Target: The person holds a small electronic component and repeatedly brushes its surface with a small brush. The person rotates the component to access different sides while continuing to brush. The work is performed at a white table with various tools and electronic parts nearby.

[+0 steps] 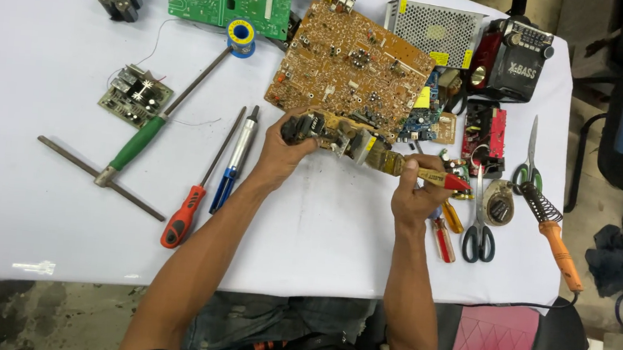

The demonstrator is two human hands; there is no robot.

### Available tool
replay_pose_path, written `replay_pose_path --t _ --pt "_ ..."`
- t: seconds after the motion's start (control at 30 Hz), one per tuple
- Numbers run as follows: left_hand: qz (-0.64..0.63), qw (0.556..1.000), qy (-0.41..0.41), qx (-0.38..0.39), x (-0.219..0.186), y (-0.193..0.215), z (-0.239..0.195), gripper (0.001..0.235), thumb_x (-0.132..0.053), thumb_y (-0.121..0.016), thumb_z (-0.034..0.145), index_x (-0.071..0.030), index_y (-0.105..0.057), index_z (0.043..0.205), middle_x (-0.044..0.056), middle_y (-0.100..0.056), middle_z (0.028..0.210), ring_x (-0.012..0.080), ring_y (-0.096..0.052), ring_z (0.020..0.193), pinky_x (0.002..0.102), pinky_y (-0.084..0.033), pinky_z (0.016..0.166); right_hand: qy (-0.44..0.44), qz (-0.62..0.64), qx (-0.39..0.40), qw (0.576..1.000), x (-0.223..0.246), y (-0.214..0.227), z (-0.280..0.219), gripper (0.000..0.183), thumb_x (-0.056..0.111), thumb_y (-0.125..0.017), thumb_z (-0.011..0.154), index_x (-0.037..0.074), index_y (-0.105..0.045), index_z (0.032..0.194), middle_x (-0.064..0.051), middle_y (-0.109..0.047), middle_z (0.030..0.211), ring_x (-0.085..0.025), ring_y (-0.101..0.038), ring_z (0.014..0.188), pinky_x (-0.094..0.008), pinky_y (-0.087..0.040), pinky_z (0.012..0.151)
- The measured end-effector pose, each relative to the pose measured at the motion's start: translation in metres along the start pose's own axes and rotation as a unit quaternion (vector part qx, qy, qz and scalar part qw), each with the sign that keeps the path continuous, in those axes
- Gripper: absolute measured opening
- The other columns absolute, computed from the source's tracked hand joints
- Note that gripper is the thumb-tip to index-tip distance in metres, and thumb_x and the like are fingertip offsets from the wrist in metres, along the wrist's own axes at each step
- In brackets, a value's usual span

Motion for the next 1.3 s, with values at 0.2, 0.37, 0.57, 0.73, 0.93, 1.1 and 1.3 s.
replay_pose_path --t 0.2,0.37,0.57,0.73,0.93,1.1,1.3 --pt "-0.012 1.000 0.009 0.010 0.017 0.006 0.003 0.061 0.007 -0.080 0.073 -0.003 -0.063 0.131 0.013 -0.069 0.095 0.0173 -0.064 0.086 0.033 -0.058 0.077 0.006 -0.004 0.022 1.000 -0.006 -0.005 -0.001 0.013 0.014 -0.064 0.101 0.005 -0.071 0.095 -0.010 -0.069 0.083 -0.024 -0.068 0.078 -0.035 -0.052 0.079" --pt "-0.019 1.000 0.011 0.015 0.003 0.001 0.001 0.060 0.008 -0.081 0.071 -0.004 -0.066 0.128 0.011 -0.071 0.095 0.0154 -0.065 0.086 0.029 -0.059 0.075 0.007 0.009 0.000 1.000 0.004 0.001 0.006 0.014 0.014 -0.062 0.102 0.002 -0.067 0.096 -0.013 -0.068 0.088 -0.022 -0.065 0.075 -0.034 -0.052 0.073" --pt "-0.031 0.999 0.019 0.018 0.021 0.004 0.005 0.060 0.008 -0.082 0.070 -0.004 -0.066 0.127 0.013 -0.072 0.095 0.0162 -0.067 0.084 0.029 -0.060 0.073 -0.039 0.045 0.013 0.998 -0.002 0.002 0.007 0.016 0.016 -0.059 0.104 0.002 -0.066 0.099 -0.012 -0.067 0.091 -0.018 -0.064 0.076 -0.031 -0.054 0.067" --pt "-0.037 0.999 0.013 0.022 0.022 0.006 0.005 0.059 0.009 -0.080 0.070 -0.002 -0.066 0.126 0.013 -0.071 0.095 0.0170 -0.065 0.085 0.030 -0.059 0.075 0.013 -0.016 0.029 0.999 0.019 -0.001 0.013 0.014 0.013 -0.061 0.105 0.000 -0.065 0.104 -0.016 -0.067 0.096 -0.027 -0.068 0.083 -0.037 -0.054 0.075" --pt "-0.040 0.999 0.002 0.030 0.011 0.003 0.002 0.061 0.011 -0.080 0.067 -0.006 -0.069 0.125 0.011 -0.073 0.098 0.0154 -0.066 0.089 0.030 -0.060 0.078 -0.032 0.117 0.079 0.990 0.034 -0.022 0.021 0.017 0.015 -0.064 0.105 0.002 -0.059 0.115 -0.012 -0.066 0.111 -0.019 -0.064 0.105 -0.034 -0.053 0.088" --pt "-0.036 0.998 0.009 0.044 -0.020 -0.011 -0.008 0.059 0.009 -0.079 0.068 -0.006 -0.070 0.124 0.009 -0.072 0.096 0.0144 -0.065 0.088 0.026 -0.058 0.077 0.023 0.159 0.159 0.974 0.063 -0.047 0.041 0.010 0.007 -0.062 0.103 0.001 -0.061 0.111 -0.016 -0.067 0.107 -0.033 -0.068 0.107 -0.043 -0.053 0.095" --pt "-0.029 0.998 0.018 0.049 0.000 -0.008 -0.003 0.060 0.010 -0.079 0.067 -0.007 -0.071 0.124 0.011 -0.073 0.096 0.0157 -0.065 0.085 0.028 -0.060 0.074 0.018 -0.025 0.230 0.973 0.066 -0.036 0.063 0.006 -0.002 -0.064 0.103 -0.002 -0.063 0.108 -0.020 -0.071 0.099 -0.041 -0.070 0.095 -0.050 -0.053 0.088"
Point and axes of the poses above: each hand's wrist, its own z-axis towards the middle knuckle, its own y-axis out of the back of the hand, x = y × z, the point moved 7 cm from there along z, towards the middle knuckle
